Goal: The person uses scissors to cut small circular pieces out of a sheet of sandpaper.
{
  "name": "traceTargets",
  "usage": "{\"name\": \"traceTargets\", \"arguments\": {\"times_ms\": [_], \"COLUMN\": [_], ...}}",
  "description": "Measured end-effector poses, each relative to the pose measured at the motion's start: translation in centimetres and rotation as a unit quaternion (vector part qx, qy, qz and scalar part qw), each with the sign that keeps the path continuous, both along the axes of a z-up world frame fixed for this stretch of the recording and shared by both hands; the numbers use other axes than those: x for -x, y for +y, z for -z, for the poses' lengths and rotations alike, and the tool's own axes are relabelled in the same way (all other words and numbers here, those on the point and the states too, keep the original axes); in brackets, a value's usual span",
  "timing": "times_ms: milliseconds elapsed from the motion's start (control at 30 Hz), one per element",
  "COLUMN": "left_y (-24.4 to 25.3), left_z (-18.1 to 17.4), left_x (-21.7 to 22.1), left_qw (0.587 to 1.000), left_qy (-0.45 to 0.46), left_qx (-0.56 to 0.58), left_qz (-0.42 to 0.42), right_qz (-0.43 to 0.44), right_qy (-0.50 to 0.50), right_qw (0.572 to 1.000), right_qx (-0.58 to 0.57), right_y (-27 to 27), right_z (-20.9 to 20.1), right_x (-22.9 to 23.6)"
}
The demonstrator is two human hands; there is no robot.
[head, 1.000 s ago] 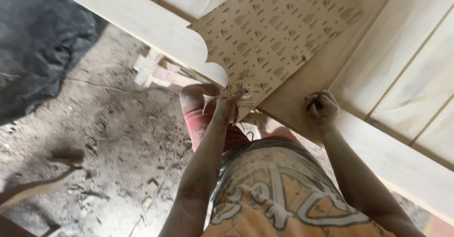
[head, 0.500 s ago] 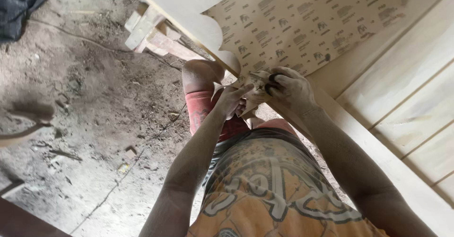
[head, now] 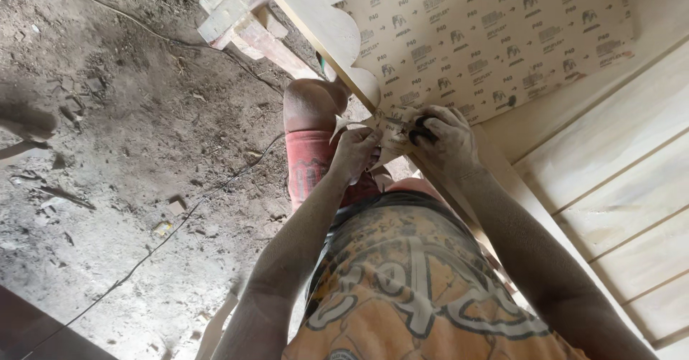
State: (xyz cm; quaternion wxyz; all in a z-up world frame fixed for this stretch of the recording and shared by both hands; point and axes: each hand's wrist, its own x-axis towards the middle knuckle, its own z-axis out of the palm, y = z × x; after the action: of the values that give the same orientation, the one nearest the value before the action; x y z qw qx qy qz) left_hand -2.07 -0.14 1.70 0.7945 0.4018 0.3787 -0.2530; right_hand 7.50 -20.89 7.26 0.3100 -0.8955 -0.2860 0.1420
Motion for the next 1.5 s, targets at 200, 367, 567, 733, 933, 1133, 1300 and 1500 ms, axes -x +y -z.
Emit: {"name": "traceTargets", "arguments": {"times_ms": [200, 367, 567, 733, 933, 1133, 1300, 1500], "left_y": [-1.0, -0.6, -0.4, -0.6, -1.1, -1.0, -0.3, -0.1], "left_z": [1.3, 1.1, 1.0, 1.2, 2.3, 2.7, 3.8, 3.1], "left_x": [2.2, 1.0, 0.9, 0.9, 1.9, 1.5, 1.8, 1.6], "left_qw": [1.0, 1.0, 1.0, 1.0, 0.998, 0.998, 0.998, 0.999], "left_qy": [0.001, 0.003, -0.001, -0.009, -0.028, -0.013, -0.041, -0.029], "left_qx": [-0.017, -0.025, -0.012, -0.01, -0.046, -0.063, 0.039, 0.013], "left_qz": [-0.004, 0.013, 0.015, 0.008, 0.015, 0.018, -0.032, -0.006], "right_qz": [0.024, 0.014, 0.042, 0.051, 0.007, 0.008, 0.012, 0.024], "right_qy": [0.028, 0.021, 0.045, 0.065, 0.019, 0.009, 0.013, 0.009], "right_qw": [0.999, 0.999, 0.998, 0.996, 0.999, 0.999, 0.999, 0.999], "right_qx": [-0.02, -0.023, 0.004, -0.028, -0.045, -0.03, -0.051, -0.03], "right_y": [-0.9, -1.0, -1.2, -1.6, -2.7, -2.1, -2.5, -2.5], "right_z": [-0.6, 0.1, 1.4, 1.3, 1.5, 1.8, 2.3, 3.3], "right_x": [1.4, 0.2, 0.8, 0.9, 1.4, 0.5, 0.6, 0.8]}}
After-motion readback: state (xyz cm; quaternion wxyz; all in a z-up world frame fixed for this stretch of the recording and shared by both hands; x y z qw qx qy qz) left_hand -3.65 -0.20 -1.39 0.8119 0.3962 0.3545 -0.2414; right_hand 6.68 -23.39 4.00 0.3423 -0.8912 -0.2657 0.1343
